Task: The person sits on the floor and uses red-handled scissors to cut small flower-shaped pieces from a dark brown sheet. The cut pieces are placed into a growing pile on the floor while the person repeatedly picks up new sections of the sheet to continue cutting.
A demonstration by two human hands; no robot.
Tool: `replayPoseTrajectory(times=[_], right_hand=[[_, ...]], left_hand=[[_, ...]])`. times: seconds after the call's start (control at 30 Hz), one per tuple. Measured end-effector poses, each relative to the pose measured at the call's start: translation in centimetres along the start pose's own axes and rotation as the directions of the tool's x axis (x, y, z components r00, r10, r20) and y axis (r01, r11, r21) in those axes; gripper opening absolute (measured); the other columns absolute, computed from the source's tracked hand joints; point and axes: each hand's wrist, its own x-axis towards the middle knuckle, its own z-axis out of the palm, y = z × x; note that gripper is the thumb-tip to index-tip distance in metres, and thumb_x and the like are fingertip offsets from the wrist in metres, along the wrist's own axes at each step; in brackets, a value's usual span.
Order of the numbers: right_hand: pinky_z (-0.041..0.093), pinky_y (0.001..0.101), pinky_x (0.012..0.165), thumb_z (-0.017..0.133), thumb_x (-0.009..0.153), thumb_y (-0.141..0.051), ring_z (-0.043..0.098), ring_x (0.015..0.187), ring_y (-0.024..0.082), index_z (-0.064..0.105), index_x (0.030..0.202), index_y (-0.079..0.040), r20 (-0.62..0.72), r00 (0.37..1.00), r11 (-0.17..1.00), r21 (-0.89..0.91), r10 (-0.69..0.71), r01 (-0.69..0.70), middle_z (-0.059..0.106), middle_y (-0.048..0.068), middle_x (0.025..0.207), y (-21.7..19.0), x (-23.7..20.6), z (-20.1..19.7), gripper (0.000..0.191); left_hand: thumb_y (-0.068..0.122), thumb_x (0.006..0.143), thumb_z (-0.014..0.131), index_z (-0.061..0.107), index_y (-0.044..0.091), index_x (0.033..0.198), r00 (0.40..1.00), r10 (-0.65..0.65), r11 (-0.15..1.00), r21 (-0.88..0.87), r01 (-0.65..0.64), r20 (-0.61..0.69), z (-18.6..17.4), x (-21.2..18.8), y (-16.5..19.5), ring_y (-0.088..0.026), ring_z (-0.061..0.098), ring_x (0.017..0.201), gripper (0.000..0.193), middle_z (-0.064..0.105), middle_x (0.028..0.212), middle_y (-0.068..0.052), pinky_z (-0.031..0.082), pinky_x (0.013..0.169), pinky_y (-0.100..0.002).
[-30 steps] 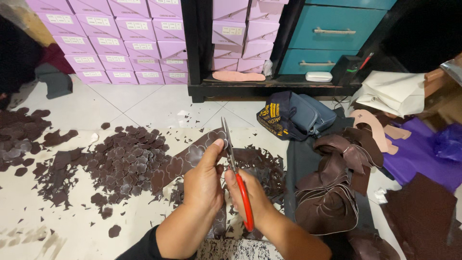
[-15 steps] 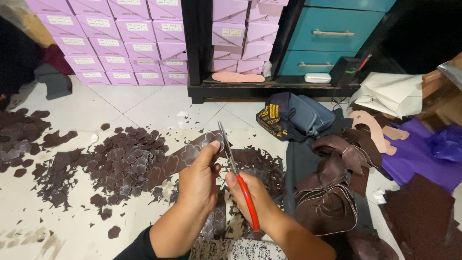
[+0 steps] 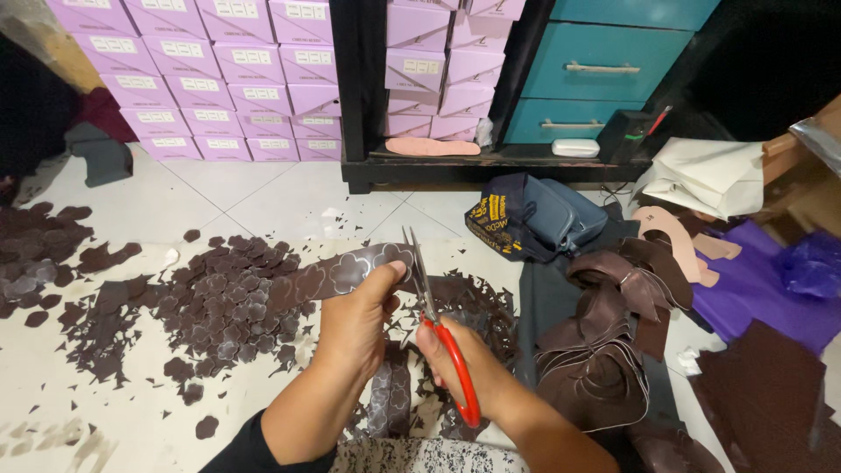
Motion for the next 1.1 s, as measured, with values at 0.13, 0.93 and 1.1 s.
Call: replayPoseTrajectory(times=[0.13, 0.93, 1.1], right_hand=[[0.047, 0.0259, 0.057, 0.046, 0.092, -0.071, 0.051, 0.062, 0.009, 0.057, 0.098, -0.006, 0.007, 1.0, 0.999, 0.03, -0.017, 0.017, 0.051, -0.001, 0.071, -0.4, -0.3, 0.0, 0.066], [0.041, 0.0283, 0.05, 0.044, 0.098, -0.062, 0.046, 0.055, 0.009, 0.055, 0.082, -0.008, -0.086, 0.994, 0.995, -0.078, -0.068, 0.061, 0.049, -0.002, 0.063, -1.2, -0.1, 0.0, 0.057], [0.035, 0.028, 0.05, 0.045, 0.098, -0.058, 0.04, 0.057, 0.008, 0.06, 0.089, -0.009, -0.094, 0.993, 0.996, -0.044, -0.077, 0.073, 0.044, -0.004, 0.062, -1.3, -0.1, 0.2, 0.052]], left_hand=[[0.012, 0.079, 0.078, 0.068, 0.007, 0.091, 0.991, 0.118, 0.992, 0.038, -0.12, 0.058, 0.0, -0.3, -0.1, -0.012, 0.06, 0.073, 0.016, 0.069, 0.084, -0.002, 0.048, 0.064, -0.029], [0.013, 0.079, 0.078, 0.071, 0.005, 0.091, 0.983, 0.178, 0.976, 0.118, -0.183, 0.049, 0.3, -0.7, 0.5, -0.011, 0.06, 0.072, 0.015, 0.07, 0.083, -0.002, 0.048, 0.063, -0.029], [0.016, 0.082, 0.077, 0.074, 0.005, 0.093, 0.989, 0.117, 0.99, 0.063, -0.123, 0.094, 0.0, -0.1, 0.0, -0.011, 0.065, 0.077, 0.016, 0.075, 0.087, -0.004, 0.047, 0.065, -0.028]])
